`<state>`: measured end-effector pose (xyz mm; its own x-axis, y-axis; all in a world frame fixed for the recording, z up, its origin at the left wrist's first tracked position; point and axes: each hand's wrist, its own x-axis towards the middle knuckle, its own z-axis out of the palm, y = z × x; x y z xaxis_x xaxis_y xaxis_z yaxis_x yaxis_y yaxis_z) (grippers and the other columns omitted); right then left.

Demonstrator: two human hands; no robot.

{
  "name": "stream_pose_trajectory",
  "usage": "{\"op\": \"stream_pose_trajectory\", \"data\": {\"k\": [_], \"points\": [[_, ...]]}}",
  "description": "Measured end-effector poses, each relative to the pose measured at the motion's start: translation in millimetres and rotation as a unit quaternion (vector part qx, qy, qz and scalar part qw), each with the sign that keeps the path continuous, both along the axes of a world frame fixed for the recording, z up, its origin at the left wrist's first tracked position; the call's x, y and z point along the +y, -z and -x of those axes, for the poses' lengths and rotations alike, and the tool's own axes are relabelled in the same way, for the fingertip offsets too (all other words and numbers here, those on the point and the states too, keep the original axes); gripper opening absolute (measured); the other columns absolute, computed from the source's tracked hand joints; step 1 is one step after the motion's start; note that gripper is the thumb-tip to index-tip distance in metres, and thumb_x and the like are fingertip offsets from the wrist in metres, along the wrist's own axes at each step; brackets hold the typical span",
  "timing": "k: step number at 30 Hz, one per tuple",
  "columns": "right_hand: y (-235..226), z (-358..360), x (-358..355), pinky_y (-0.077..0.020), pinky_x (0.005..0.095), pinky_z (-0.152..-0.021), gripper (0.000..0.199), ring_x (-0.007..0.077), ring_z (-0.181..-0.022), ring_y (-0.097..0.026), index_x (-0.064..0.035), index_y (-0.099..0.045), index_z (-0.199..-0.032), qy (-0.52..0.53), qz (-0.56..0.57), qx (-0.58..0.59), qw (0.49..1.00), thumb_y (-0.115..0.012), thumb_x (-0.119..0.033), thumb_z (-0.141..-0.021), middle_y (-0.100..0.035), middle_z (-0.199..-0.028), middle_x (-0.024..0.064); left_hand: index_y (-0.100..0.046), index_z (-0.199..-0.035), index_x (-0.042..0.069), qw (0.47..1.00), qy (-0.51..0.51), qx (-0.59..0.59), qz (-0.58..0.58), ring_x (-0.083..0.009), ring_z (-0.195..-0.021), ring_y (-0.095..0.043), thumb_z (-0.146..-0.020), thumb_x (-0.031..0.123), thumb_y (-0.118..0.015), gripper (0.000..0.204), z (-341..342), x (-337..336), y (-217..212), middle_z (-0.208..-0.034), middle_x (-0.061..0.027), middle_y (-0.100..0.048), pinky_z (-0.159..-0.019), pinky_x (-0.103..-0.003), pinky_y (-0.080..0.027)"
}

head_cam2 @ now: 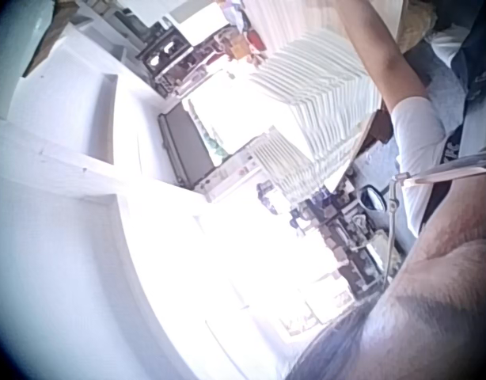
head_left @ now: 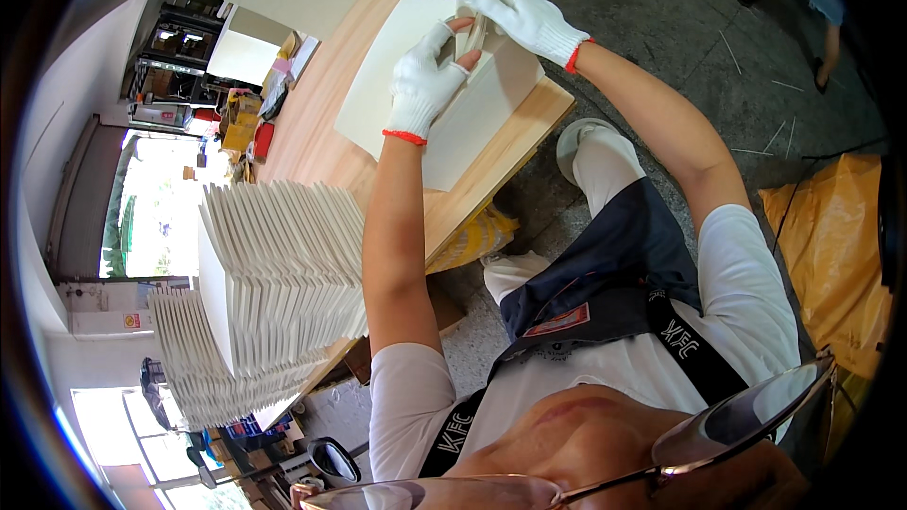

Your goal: The person folds white paper sheets along pre-scored lines to form small boxes, picking them one at a time from a stack and placing each completed box into a new stack.

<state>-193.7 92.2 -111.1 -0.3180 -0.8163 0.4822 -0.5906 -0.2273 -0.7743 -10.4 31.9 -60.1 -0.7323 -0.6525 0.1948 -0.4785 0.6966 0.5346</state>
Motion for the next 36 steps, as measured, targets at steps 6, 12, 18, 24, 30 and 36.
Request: {"op": "stream_pose_trajectory", "data": {"k": [6,12,18,24,30,36], "points": [[-8.5,20.1,12.0,-0.0480,0.0406,-0.066,0.045,0.0309,-0.072,-0.063,-0.0136,-0.062,-0.099,0.082,-0.138,0.184,0.970,-0.041,-0.053,-0.095,-0.064,-0.076,0.0100,-0.061,-0.126,0.029,0.996,0.017,0.033,0.084,-0.0260,-0.081,-0.067,-0.091,0.022,-0.059,0.035,-1.0,4.5,3.7,-0.093,-0.0117,-0.069,-0.075,-0.037,-0.053],[-5.7,24.5,12.5,-0.0502,0.0455,-0.066,0.034,0.0325,-0.074,-0.065,-0.0136,-0.062,-0.098,0.065,0.004,0.374,0.925,-0.045,-0.043,-0.096,-0.065,-0.077,0.0114,-0.064,-0.121,0.027,0.997,0.019,0.017,0.068,-0.0212,-0.071,-0.064,-0.094,0.020,-0.053,0.029,1.3,5.6,-0.5,-0.081,-0.0083,-0.066,-0.069,-0.034,-0.051],[-2.2,11.2,3.6,-0.0478,0.0432,-0.072,0.038,0.0332,-0.082,-0.063,-0.0114,-0.059,-0.095,0.024,-0.068,0.116,0.991,-0.042,-0.045,-0.097,-0.064,-0.084,0.0119,-0.065,-0.120,0.024,0.999,0.005,-0.005,0.051,-0.0208,-0.071,-0.064,-0.093,0.021,-0.056,0.028,3.0,9.8,-4.8,-0.082,-0.0081,-0.066,-0.069,-0.033,-0.050],[4.2,5.1,5.6,-0.0451,0.0424,-0.074,0.042,0.0336,-0.083,-0.060,-0.0093,-0.057,-0.091,0.014,-0.071,-0.003,0.997,-0.042,-0.048,-0.096,-0.061,-0.087,0.0135,-0.065,-0.120,0.023,0.998,0.017,0.007,0.056,-0.0265,-0.094,-0.068,-0.081,0.023,-0.072,0.039,1.8,5.1,2.7,-0.104,-0.0106,-0.071,-0.082,-0.034,-0.052],[8.6,9.5,5.4,-0.0444,0.0408,-0.073,0.040,0.0299,-0.083,-0.060,-0.0116,-0.058,-0.094,0.030,-0.090,0.004,0.996,-0.043,-0.049,-0.096,-0.060,-0.085,0.0109,-0.064,-0.120,0.024,0.999,0.011,-0.010,0.051,-0.0292,-0.097,-0.067,-0.080,0.023,-0.073,0.040,4.8,6.4,0.6,-0.108,-0.0115,-0.070,-0.084,-0.035,-0.053],[-25.3,8.7,31.4,-0.0504,0.0325,-0.060,0.062,0.0199,-0.075,-0.065,-0.0041,-0.061,-0.110,0.037,-0.102,-0.171,0.979,-0.041,-0.061,-0.094,-0.067,-0.089,0.0113,-0.055,-0.131,0.027,0.987,0.034,-0.012,0.159,-0.0335,-0.091,-0.067,-0.084,0.021,-0.066,0.048,-3.5,6.3,2.8,-0.110,-0.0154,-0.067,-0.079,-0.040,-0.053]]}}
